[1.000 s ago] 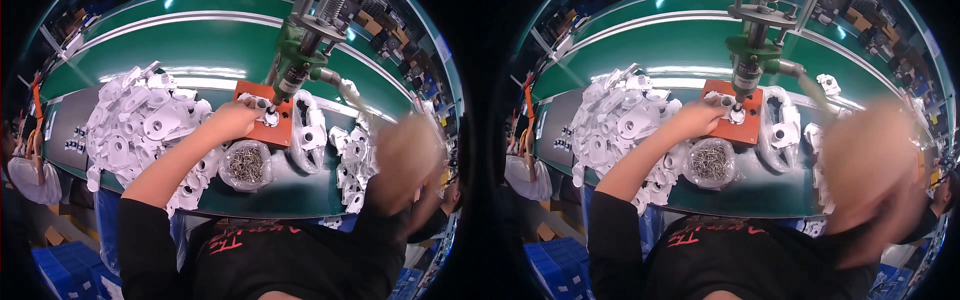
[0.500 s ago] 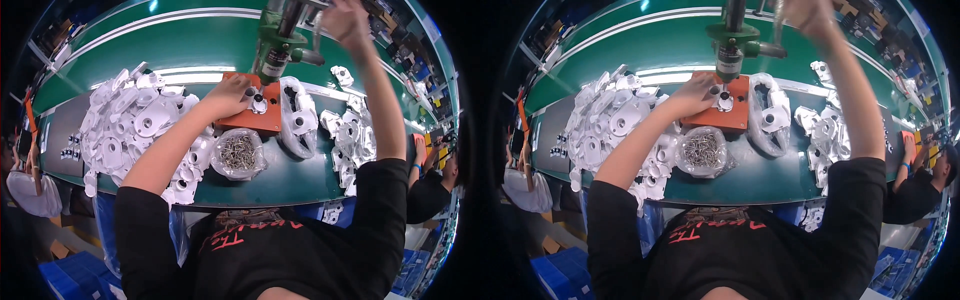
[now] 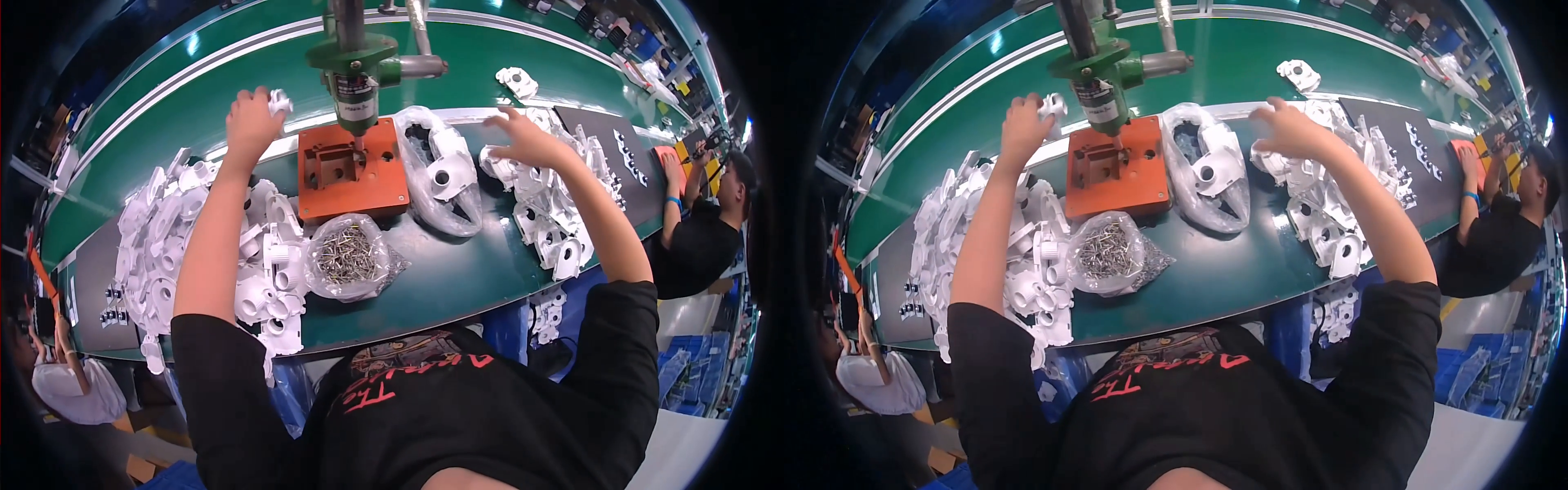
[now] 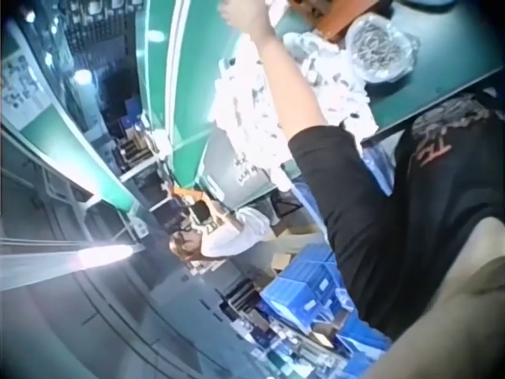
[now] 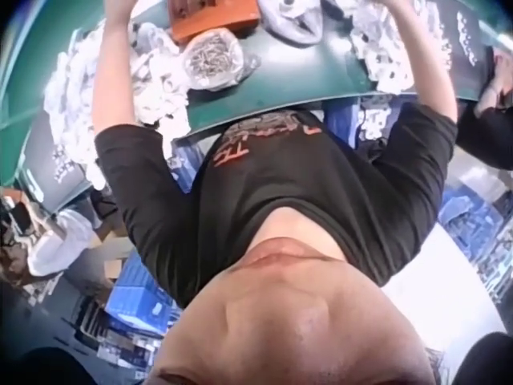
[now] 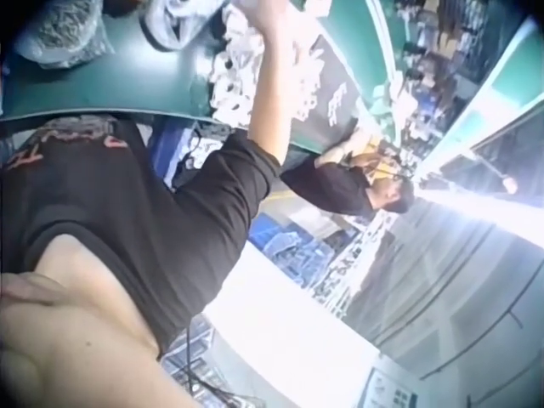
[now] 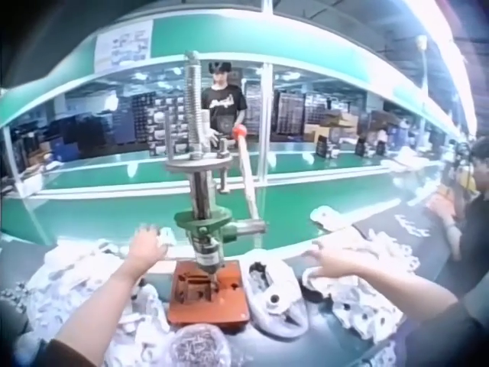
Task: Manually assembling plastic components using a press machine on a production line.
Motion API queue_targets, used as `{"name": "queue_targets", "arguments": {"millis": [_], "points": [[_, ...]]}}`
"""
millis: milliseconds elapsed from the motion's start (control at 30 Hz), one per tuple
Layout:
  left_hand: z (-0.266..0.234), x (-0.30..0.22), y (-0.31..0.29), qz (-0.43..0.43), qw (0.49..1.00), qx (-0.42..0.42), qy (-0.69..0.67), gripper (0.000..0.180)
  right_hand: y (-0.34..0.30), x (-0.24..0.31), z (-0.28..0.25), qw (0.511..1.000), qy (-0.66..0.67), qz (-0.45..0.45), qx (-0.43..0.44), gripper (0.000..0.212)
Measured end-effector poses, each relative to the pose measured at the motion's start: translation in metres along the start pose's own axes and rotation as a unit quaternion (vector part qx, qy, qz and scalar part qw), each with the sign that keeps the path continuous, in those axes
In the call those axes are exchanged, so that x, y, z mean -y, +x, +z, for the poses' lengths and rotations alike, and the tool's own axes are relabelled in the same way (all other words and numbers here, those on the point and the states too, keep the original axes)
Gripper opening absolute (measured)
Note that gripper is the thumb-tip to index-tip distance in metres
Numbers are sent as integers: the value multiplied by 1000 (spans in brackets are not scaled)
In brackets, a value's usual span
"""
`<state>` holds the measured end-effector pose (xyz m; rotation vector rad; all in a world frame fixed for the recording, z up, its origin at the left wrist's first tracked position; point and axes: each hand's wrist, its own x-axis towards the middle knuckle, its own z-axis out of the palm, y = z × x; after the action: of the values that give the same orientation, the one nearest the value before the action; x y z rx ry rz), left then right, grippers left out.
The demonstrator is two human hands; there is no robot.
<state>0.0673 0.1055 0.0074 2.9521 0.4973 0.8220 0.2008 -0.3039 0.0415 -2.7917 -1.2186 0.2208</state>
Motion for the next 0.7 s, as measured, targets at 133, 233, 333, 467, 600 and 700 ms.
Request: {"name": "queue_targets", "arguments": {"millis": [133, 233, 333, 467, 600, 700], "points": [[-5, -7, -7, 31, 999, 36, 8, 33, -16, 0, 2, 984, -126, 122, 24, 57], [-48, -76, -17, 8, 959, 281, -25, 32, -37, -13, 3, 976, -189, 109, -22, 58], [-57, -118, -44, 154, 903, 323, -238, 28, -53, 0, 5, 971, -222, 91, -2, 64], [-56, -185, -60, 271, 902, 313, -126, 26, -64, 4, 33, 962, -267, 46, 9, 61], [5, -216, -79, 360, 915, 142, -115, 29, -61, -6, 48, 942, -332, -17, -49, 57], [39, -221, -77, 314, 918, 236, -56, 32, -59, -7, 41, 950, -306, -26, -51, 53]]}}
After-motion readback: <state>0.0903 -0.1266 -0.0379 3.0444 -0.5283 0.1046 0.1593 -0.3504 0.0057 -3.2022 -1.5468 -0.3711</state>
